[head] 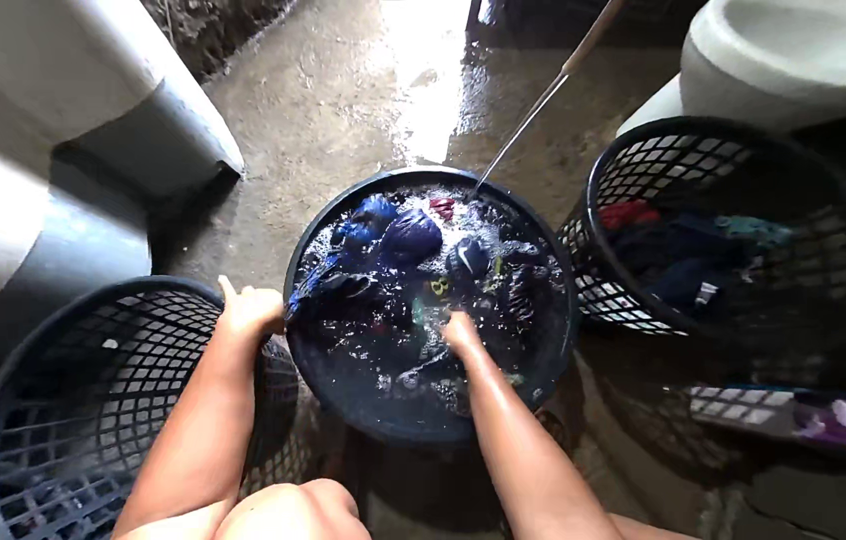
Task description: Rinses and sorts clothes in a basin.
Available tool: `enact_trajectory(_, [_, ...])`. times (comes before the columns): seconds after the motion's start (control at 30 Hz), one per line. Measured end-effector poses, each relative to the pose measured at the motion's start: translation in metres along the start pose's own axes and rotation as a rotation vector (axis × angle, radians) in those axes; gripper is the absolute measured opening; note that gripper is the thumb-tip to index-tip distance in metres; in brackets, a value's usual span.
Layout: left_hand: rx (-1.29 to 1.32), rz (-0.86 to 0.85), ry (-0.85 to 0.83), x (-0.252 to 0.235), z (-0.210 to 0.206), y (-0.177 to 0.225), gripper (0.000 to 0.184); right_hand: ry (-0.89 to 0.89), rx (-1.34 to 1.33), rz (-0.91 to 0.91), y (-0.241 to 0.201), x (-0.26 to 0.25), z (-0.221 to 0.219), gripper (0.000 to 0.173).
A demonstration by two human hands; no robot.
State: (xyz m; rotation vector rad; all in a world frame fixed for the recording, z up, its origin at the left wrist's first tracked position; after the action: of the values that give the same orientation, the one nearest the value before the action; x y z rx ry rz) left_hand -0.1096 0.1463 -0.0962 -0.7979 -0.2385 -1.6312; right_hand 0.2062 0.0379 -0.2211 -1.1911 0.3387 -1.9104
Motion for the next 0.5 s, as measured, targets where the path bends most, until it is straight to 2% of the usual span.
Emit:
enact_trajectory(0.07, [0.097, -0.019, 0.034, -0.003, 0.007, -0.007, 0.027, -0.032, -0.016, -0.049, 0.017, 0.001, -0.019, 0.049])
enact_trajectory(0.13, [0.283, -0.038, 0.176, 0.013, 0.046, -0.011, 0.022, -0.071, 0.064, -0.086, 0.03, -0.006, -0.035, 0.051])
enact_trajectory(0.23, [0.621, -0.07, 0.465, 0.055, 0.111, 0.004, 0.029, -0.13, 0.248, -0.146, 0.03, 0.006, -0.033, 0.055])
enact_trajectory(0.3, [0.752, -0.12, 0.606, 0.066, 0.133, 0.022, 0.037, -0.179, 0.379, -0.132, 0.005, 0.025, -0.012, 0.053])
enact_trajectory(0.4, [0.549, -0.149, 0.515, 0.051, 0.122, 0.056, 0.058, -0.14, 0.299, -0.028, -0.042, 0.039, 0.034, 0.042])
enact_trajectory(0.43, [0.47, -0.211, 0.487, 0.047, 0.114, 0.072, 0.059, -0.115, 0.223, 0.058, -0.06, 0.046, 0.049, 0.041])
enact_trajectory(0.5, [0.466, -0.51, 0.456, 0.058, 0.104, 0.115, 0.053, -0.029, 0.121, 0.314, -0.099, 0.072, 0.072, 0.038])
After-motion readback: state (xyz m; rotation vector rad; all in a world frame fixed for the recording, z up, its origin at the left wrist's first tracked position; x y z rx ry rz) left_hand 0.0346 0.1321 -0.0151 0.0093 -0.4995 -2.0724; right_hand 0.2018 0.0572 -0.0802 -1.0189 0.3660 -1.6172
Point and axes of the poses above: each hand's wrist, its own x-axis away from the middle knuckle, its own z-axis out of the back of the hand, y = z × x, the point moved 9 cm from there along -x, towards the middle knuckle, and after that the axes turned 3 degrees about -x, right-handed, at the moved point
